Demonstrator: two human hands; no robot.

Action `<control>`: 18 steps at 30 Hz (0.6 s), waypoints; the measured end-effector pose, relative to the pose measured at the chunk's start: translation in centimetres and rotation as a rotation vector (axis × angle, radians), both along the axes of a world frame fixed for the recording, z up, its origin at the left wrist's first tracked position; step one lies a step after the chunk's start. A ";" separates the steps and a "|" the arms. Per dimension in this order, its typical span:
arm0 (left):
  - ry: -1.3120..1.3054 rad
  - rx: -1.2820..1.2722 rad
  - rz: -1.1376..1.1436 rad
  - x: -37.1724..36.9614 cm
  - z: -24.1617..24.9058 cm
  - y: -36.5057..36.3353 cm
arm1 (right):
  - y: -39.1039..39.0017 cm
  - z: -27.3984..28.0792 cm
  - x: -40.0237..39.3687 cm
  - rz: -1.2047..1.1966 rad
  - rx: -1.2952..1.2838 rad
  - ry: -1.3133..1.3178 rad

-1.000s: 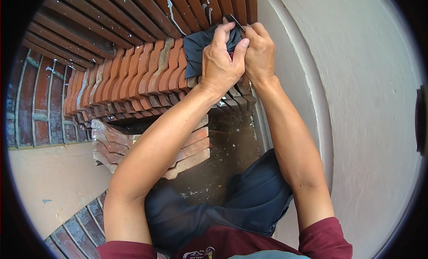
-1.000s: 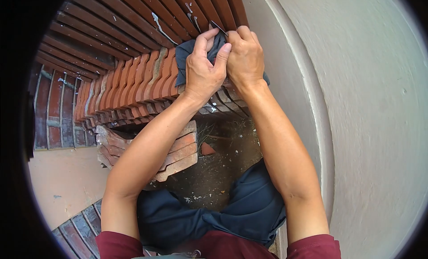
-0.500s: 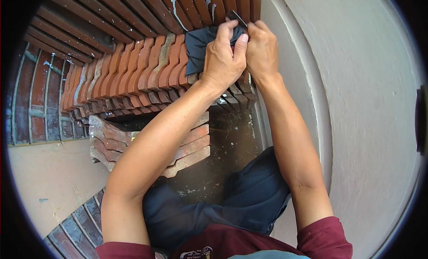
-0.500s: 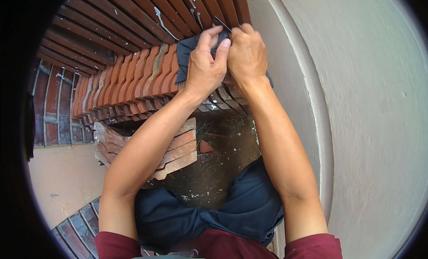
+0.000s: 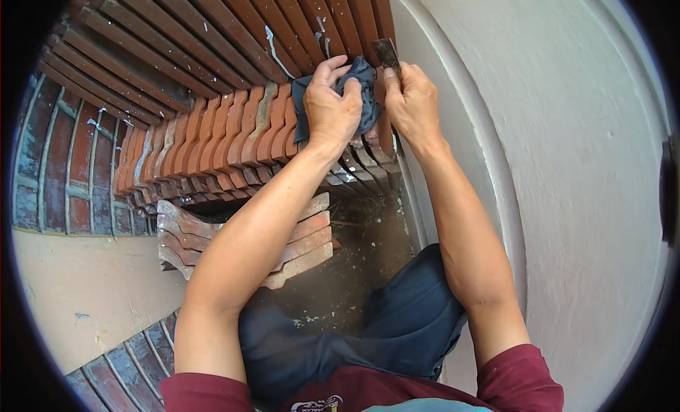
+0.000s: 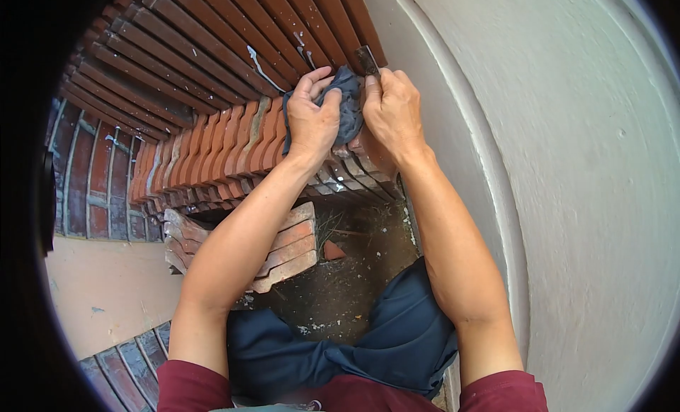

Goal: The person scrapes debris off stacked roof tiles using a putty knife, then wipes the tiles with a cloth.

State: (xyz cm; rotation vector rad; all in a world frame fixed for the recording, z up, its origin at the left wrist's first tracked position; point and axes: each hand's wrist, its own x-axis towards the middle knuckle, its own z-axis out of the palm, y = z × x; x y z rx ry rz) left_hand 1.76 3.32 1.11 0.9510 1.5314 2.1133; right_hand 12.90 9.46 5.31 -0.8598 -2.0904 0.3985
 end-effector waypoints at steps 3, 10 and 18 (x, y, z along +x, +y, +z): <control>-0.058 0.007 0.019 -0.3 -0.3 0.3 | 0.3 -0.3 -0.1 0.044 0.004 -0.014; -0.281 0.039 -0.019 -0.6 0.3 0.3 | 0.2 -0.1 -0.2 0.056 0.020 -0.099; -0.259 0.049 0.036 -1.1 0.3 0.7 | 0.1 -0.6 -0.5 0.050 0.113 -0.156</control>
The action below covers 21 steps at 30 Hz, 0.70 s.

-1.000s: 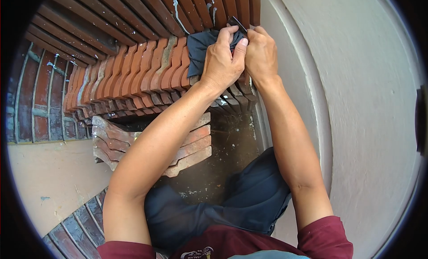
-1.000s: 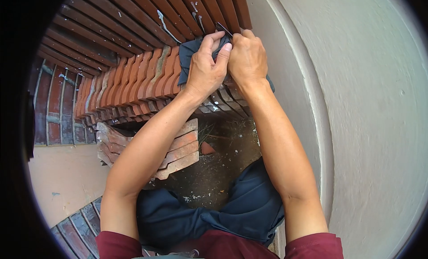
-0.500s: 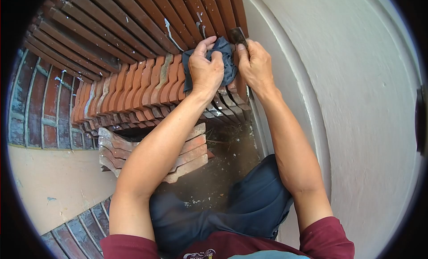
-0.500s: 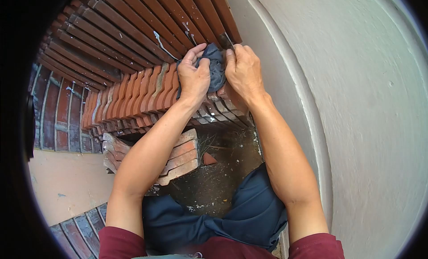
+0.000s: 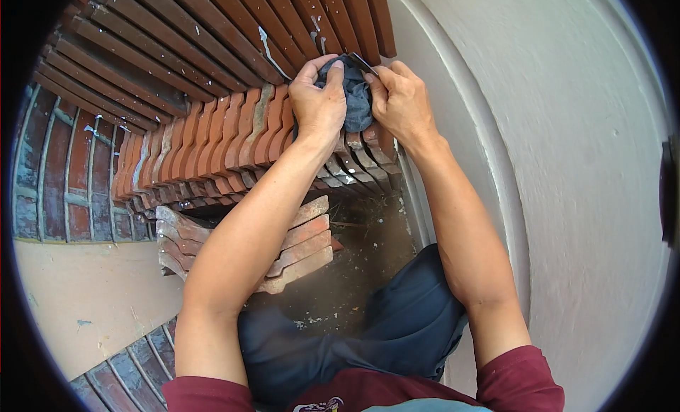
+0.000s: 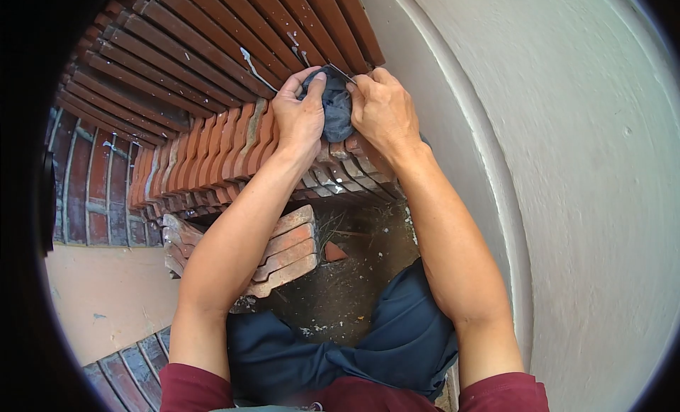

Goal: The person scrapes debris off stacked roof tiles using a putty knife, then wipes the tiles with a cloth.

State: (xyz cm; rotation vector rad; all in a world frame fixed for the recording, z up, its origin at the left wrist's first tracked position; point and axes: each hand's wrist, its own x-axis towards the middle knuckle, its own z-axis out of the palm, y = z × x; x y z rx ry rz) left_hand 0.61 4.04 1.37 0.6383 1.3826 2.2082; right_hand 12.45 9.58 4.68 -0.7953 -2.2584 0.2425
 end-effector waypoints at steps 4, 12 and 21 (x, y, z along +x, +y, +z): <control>0.015 -0.015 0.039 0.0 -0.1 0.3 | -0.3 0.5 0.0 -0.012 -0.006 0.037; 0.082 -0.065 0.056 -0.1 -0.1 0.3 | 0.3 -0.3 -0.4 0.046 0.189 0.046; 0.088 -0.067 0.065 -0.1 0.2 0.1 | -0.1 0.7 0.1 -0.001 0.069 -0.025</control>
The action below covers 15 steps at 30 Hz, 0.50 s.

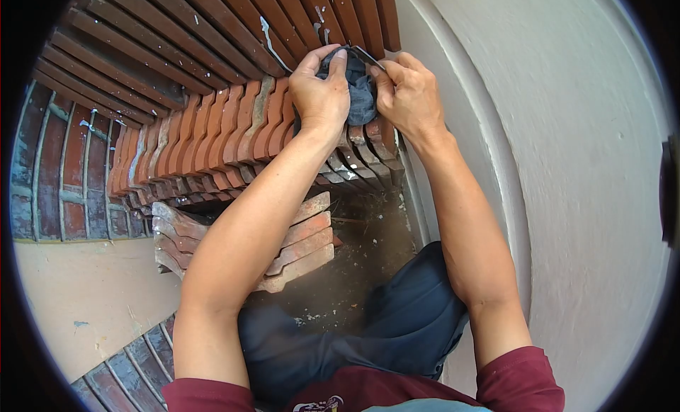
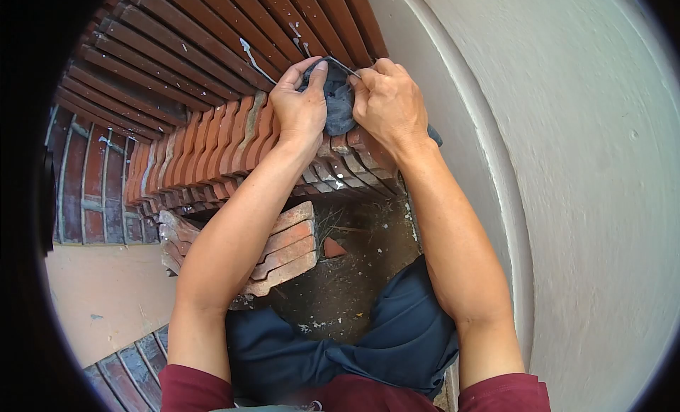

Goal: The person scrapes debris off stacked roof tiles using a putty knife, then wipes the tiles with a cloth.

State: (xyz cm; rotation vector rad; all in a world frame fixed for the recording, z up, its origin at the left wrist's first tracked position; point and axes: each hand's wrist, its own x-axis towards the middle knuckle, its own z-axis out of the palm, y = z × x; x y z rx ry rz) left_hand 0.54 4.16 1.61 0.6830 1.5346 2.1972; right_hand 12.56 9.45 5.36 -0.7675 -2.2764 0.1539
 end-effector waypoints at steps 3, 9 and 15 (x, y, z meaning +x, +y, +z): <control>0.026 -0.003 0.002 0.0 -0.1 0.1 | -0.1 -0.3 -0.1 0.011 0.044 0.006; 0.021 0.004 0.026 0.0 -0.1 0.1 | 0.1 -0.1 0.0 0.040 0.102 0.033; 0.044 0.002 0.011 0.1 -0.3 0.2 | 0.2 -0.9 -0.4 0.006 0.117 0.014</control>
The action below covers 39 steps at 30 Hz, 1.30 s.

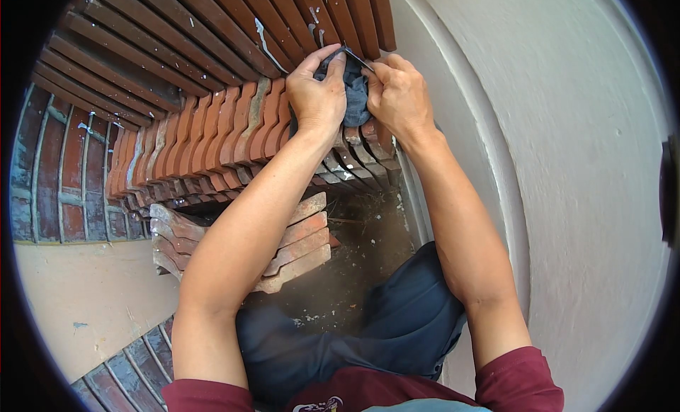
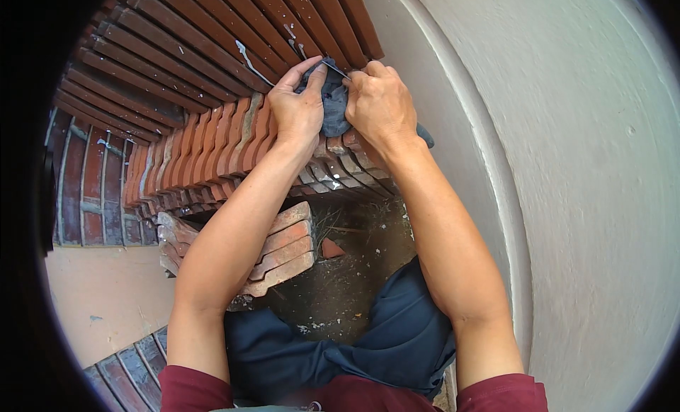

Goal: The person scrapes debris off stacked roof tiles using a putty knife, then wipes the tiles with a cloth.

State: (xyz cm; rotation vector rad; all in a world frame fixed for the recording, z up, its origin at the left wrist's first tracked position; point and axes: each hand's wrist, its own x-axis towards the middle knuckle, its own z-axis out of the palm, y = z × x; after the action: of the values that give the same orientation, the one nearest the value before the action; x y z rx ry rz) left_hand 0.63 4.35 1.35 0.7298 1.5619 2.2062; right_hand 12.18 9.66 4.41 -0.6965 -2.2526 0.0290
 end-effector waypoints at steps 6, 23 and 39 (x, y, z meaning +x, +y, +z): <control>0.123 -0.049 0.032 0.2 -0.6 0.0 | -0.5 0.0 -0.2 -0.077 -0.005 -0.022; 0.182 -0.035 -0.046 2.3 1.7 -2.0 | -1.1 0.2 -0.7 -0.095 -0.160 0.008; 0.320 0.015 -0.031 3.1 1.1 -1.0 | -1.1 2.0 -0.1 -0.125 -0.187 0.041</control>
State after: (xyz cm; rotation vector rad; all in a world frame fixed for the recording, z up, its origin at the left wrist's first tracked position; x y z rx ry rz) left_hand 3.74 3.40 2.47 1.1510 1.6644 2.1611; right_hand 12.09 8.60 6.38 -0.9267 -2.1811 0.1940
